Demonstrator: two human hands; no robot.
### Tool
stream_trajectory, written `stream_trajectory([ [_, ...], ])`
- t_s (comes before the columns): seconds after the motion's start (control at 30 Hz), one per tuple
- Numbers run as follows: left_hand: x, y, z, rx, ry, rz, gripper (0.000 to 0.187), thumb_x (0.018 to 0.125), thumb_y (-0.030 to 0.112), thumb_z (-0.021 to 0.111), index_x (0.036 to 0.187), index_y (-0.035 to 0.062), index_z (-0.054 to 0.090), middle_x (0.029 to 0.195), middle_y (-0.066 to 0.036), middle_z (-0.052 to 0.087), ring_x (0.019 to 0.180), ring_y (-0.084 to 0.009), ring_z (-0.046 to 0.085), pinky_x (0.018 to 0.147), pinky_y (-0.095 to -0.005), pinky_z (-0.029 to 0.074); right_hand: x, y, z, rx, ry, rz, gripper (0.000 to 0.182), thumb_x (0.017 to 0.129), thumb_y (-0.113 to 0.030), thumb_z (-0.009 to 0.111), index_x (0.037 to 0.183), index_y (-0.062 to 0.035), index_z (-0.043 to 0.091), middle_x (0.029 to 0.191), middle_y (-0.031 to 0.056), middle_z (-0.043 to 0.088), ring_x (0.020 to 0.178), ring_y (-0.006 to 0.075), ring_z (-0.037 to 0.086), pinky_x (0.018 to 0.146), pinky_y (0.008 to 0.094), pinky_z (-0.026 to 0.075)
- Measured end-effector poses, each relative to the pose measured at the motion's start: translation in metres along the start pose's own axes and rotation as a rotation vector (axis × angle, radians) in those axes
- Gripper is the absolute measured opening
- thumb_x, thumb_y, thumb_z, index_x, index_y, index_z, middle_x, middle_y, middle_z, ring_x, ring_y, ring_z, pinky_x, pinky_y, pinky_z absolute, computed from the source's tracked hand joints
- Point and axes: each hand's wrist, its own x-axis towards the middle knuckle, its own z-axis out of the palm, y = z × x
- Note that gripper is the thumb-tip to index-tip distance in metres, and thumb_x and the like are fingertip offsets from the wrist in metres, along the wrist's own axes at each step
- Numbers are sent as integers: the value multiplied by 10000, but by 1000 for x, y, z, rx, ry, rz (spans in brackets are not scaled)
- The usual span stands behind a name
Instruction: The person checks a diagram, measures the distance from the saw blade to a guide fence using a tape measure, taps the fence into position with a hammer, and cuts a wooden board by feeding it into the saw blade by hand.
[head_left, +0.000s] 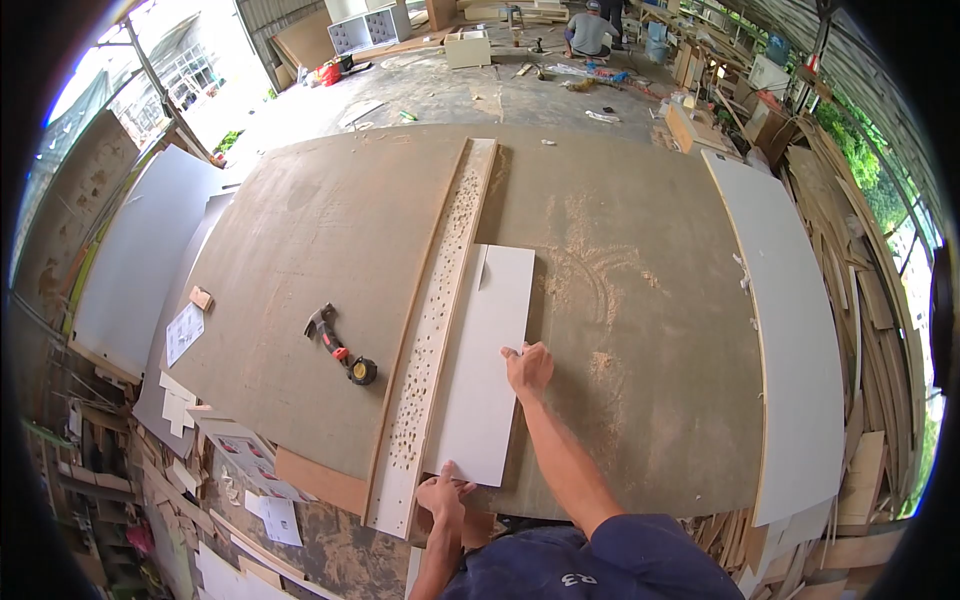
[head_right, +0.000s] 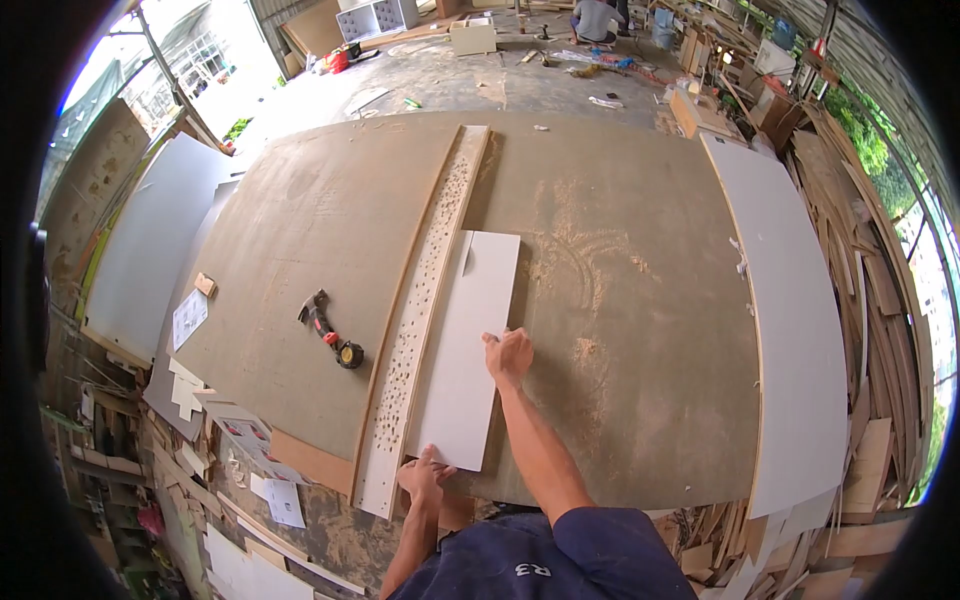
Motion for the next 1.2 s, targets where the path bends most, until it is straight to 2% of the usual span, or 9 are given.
stream_trajectory([
  [0.37, 17, 1, 21, 21, 4, 5, 288, 922, 82, 715, 897, -107, 500, 778, -235, 631, 550, -326, 671, 474, -409, 638, 28, 9, 23, -43, -9, -23, 565, 776, -444, 828, 1016, 16, 604, 1060, 181, 679, 1082, 377, 592, 947, 491, 468],
  [0.73, 24, 11, 50, 13, 2, 12, 284, 924, 70, 705, 923, -141, 515, 805, -247, 650, 559, -326, 683, 452, -394, 629, 57, 8, 36, -42, 61, -26, 554, 766, -468, 824, 1003, -12, 614, 1060, 170, 666, 1102, 361, 586, 951, 492, 472],
  [0.77, 25, 12, 53, 2, 1, 16, 275, 915, 54, 713, 880, -122, 505, 788, -243, 641, 548, -320, 673, 439, -400, 623, 60, 7, 36, -25, 69, -16, 549, 762, -467, 828, 997, -17, 618, 1049, 166, 664, 1100, 358, 587, 947, 490, 477],
  [0.9, 28, 16, 63, 5, 6, 14, 281, 908, 46, 725, 815, -105, 508, 751, -230, 631, 524, -310, 658, 424, -403, 614, 72, 1, 34, -19, 26, 30, 556, 756, -468, 832, 1010, -16, 632, 1044, 166, 666, 1099, 354, 597, 940, 486, 487],
  [1.0, 31, 17, 69, -7, 12, 15, 293, 902, 47, 734, 828, -116, 502, 758, -227, 632, 512, -312, 652, 418, -404, 610, 78, 0, 36, -69, 88, -24, 566, 752, -465, 837, 1023, -4, 651, 1049, 178, 680, 1079, 360, 615, 919, 486, 504],
  [1.07, 28, 23, 77, -1, 27, 17, 298, 900, 47, 737, 835, -121, 500, 764, -230, 631, 511, -313, 650, 416, -403, 608, 80, -6, 28, -35, 74, -5, 521, 740, -418, 841, 972, 22, 683, 1037, 219, 689, 1037, 387, 645, 906, 486, 516],
  [1.2, 38, 19, 84, -13, 36, 29, 317, 893, 47, 746, 854, -133, 487, 790, -243, 624, 508, -320, 647, 404, -401, 600, 87, -11, 29, -6, 84, 30, 536, 739, -436, 839, 982, 9, 666, 1021, 204, 684, 1054, 385, 633, 919, 486, 507],
])
